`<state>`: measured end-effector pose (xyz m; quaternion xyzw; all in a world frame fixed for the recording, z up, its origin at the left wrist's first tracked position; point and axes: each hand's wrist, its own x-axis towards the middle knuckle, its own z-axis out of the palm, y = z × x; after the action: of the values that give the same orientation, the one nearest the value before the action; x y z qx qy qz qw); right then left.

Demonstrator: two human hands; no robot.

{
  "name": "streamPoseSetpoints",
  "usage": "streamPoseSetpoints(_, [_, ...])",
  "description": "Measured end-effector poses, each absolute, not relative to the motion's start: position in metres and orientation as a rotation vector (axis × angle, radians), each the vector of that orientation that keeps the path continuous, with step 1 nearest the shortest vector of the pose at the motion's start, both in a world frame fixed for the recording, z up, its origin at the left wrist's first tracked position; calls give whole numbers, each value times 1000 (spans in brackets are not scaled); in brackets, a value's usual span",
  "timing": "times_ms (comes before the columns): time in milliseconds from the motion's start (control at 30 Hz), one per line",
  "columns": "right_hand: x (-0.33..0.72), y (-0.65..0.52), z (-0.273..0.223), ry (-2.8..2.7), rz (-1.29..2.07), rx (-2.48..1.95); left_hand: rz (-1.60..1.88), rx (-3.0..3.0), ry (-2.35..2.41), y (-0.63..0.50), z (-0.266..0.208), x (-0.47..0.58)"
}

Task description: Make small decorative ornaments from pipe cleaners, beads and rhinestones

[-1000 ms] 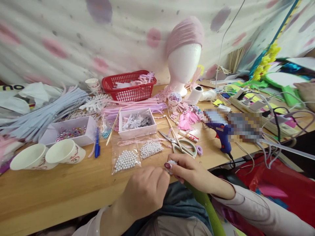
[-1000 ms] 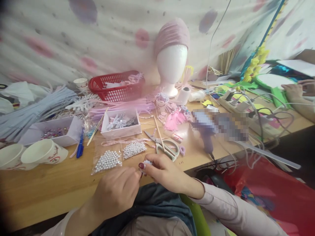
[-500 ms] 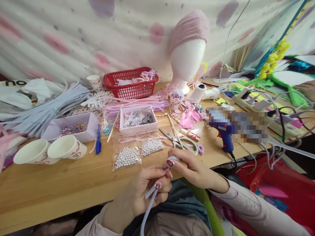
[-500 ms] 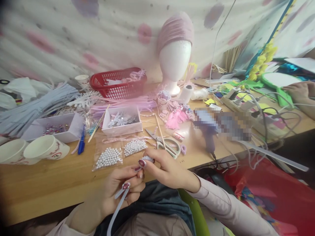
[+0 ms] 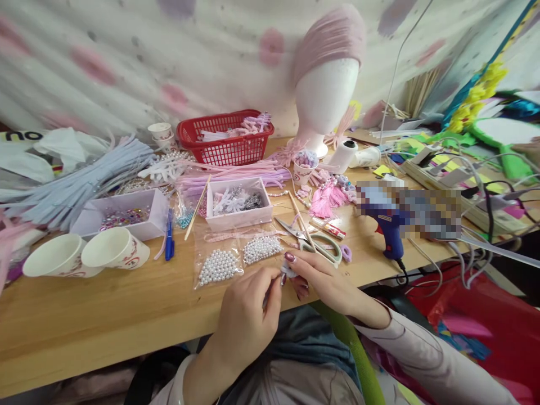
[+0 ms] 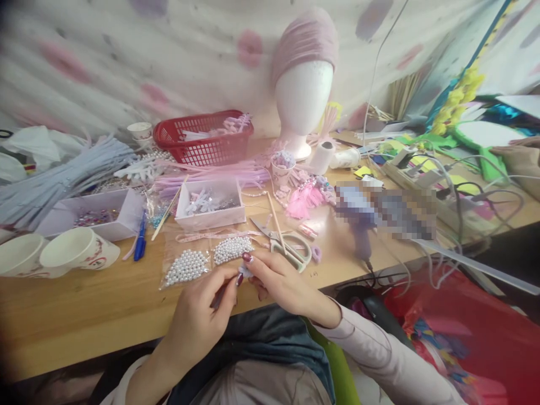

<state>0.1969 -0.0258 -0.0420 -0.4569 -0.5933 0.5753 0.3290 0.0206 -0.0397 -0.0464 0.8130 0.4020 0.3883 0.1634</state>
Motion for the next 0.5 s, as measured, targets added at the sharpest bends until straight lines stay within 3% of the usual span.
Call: streamPoseSetpoints(500, [192,-34,-22,-1777,1102,-1133,1351,2430,1153,-42,-48,17])
